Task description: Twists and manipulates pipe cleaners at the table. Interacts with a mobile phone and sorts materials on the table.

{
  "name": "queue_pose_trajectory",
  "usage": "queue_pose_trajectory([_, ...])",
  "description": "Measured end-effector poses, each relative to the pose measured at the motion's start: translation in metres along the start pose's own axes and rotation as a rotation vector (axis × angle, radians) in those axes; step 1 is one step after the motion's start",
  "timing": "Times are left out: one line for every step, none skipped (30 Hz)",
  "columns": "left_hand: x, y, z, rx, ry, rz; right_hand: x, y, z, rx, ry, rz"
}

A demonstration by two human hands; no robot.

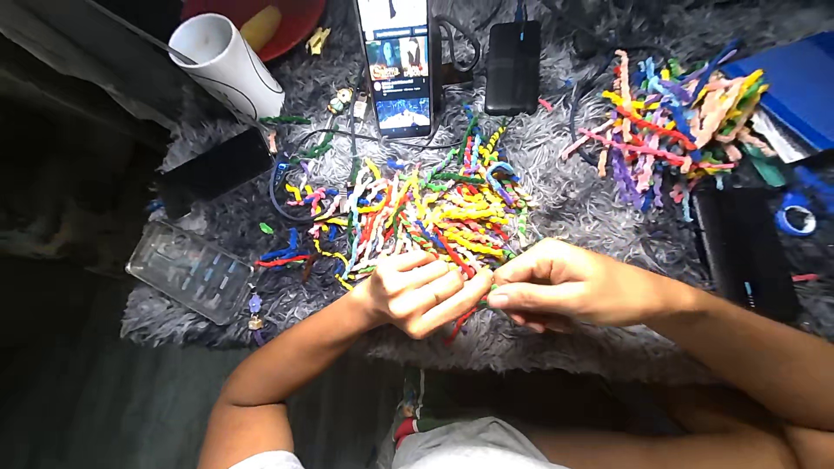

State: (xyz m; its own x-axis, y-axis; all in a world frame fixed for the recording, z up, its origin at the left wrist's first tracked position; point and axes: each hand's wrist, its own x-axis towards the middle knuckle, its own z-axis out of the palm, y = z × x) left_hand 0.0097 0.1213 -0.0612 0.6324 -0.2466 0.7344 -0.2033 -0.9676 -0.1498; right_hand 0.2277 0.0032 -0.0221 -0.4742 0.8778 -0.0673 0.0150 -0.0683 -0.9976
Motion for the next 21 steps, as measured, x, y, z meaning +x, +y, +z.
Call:
queue_pose_trajectory([0.001, 0.000, 0.000, -0.022, 0.000, -0.018, -0.001, 0.000, 0.001, -0.133, 0.035, -0.110])
queue_pose_trajectory([0.003, 0.000, 0.001, -0.080, -0.003, -0.054, -0.002, 0.000, 0.001, -0.293, 0.082, -0.240])
queue_pose_trajectory([0.006, 0.001, 0.003, -0.175, -0.007, -0.103, -0.004, -0.001, 0.002, -0.458, 0.129, -0.371])
queue_pose_trajectory([0.008, 0.002, 0.005, -0.313, -0.008, -0.153, -0.006, -0.002, 0.002, -0.620, 0.162, -0.483])
queue_pose_trajectory([0.011, 0.002, 0.006, -0.466, -0.019, -0.197, -0.009, -0.004, 0.002, -0.773, 0.178, -0.565])
queue_pose_trajectory([0.013, 0.001, 0.006, -0.633, -0.049, -0.237, -0.012, -0.006, 0.003, -0.914, 0.189, -0.621])
queue_pose_trajectory([0.015, 0.000, 0.006, -0.790, -0.081, -0.275, -0.016, -0.009, 0.004, -1.043, 0.193, -0.656])
queue_pose_trajectory([0.016, -0.001, 0.006, -0.930, -0.112, -0.309, -0.019, -0.013, 0.007, -1.152, 0.195, -0.674])
queue_pose_trajectory([0.017, 0.000, 0.005, -1.053, -0.130, -0.345, -0.023, -0.017, 0.011, -1.244, 0.201, -0.682])
queue_pose_trajectory([0.018, 0.000, 0.005, -1.151, -0.135, -0.377, -0.026, -0.020, 0.016, -1.329, 0.221, -0.688])
queue_pose_trajectory([0.018, 0.001, 0.005, -1.217, -0.132, -0.405, -0.028, -0.023, 0.022, -1.413, 0.247, -0.688])
queue_pose_trajectory([0.018, 0.001, 0.005, -1.262, -0.126, -0.431, -0.030, -0.025, 0.027, -1.488, 0.273, -0.679])
queue_pose_trajectory([0.018, 0.002, 0.005, -1.292, -0.119, -0.459, -0.032, -0.025, 0.033, -1.552, 0.303, -0.666])
queue_pose_trajectory([0.017, 0.003, 0.006, -1.305, -0.111, -0.486, -0.032, -0.025, 0.038, -1.607, 0.331, -0.651])
queue_pose_trajectory([0.016, 0.003, 0.006, -1.301, -0.098, -0.517, -0.031, -0.023, 0.041, -1.655, 0.362, -0.636])
queue_pose_trajectory([0.014, 0.003, 0.006, -1.272, -0.079, -0.547, -0.028, -0.021, 0.043, -1.691, 0.395, -0.620])
queue_pose_trajectory([0.013, 0.003, 0.007, -1.224, -0.059, -0.567, -0.025, -0.019, 0.044, -1.710, 0.422, -0.607])
queue_pose_trajectory([0.012, 0.003, 0.007, -1.170, -0.033, -0.577, -0.021, -0.017, 0.045, -1.712, 0.439, -0.591])
queue_pose_trajectory([0.012, 0.004, 0.008, -1.120, 0.001, -0.578, -0.018, -0.016, 0.045, -1.701, 0.452, -0.578])
queue_pose_trajectory([0.013, 0.004, 0.008, -1.074, 0.035, -0.569, -0.015, -0.015, 0.046, -1.690, 0.457, -0.570])
queue_pose_trajectory([0.015, 0.004, 0.007, -1.031, 0.068, -0.558, -0.013, -0.016, 0.045, -1.678, 0.461, -0.572])
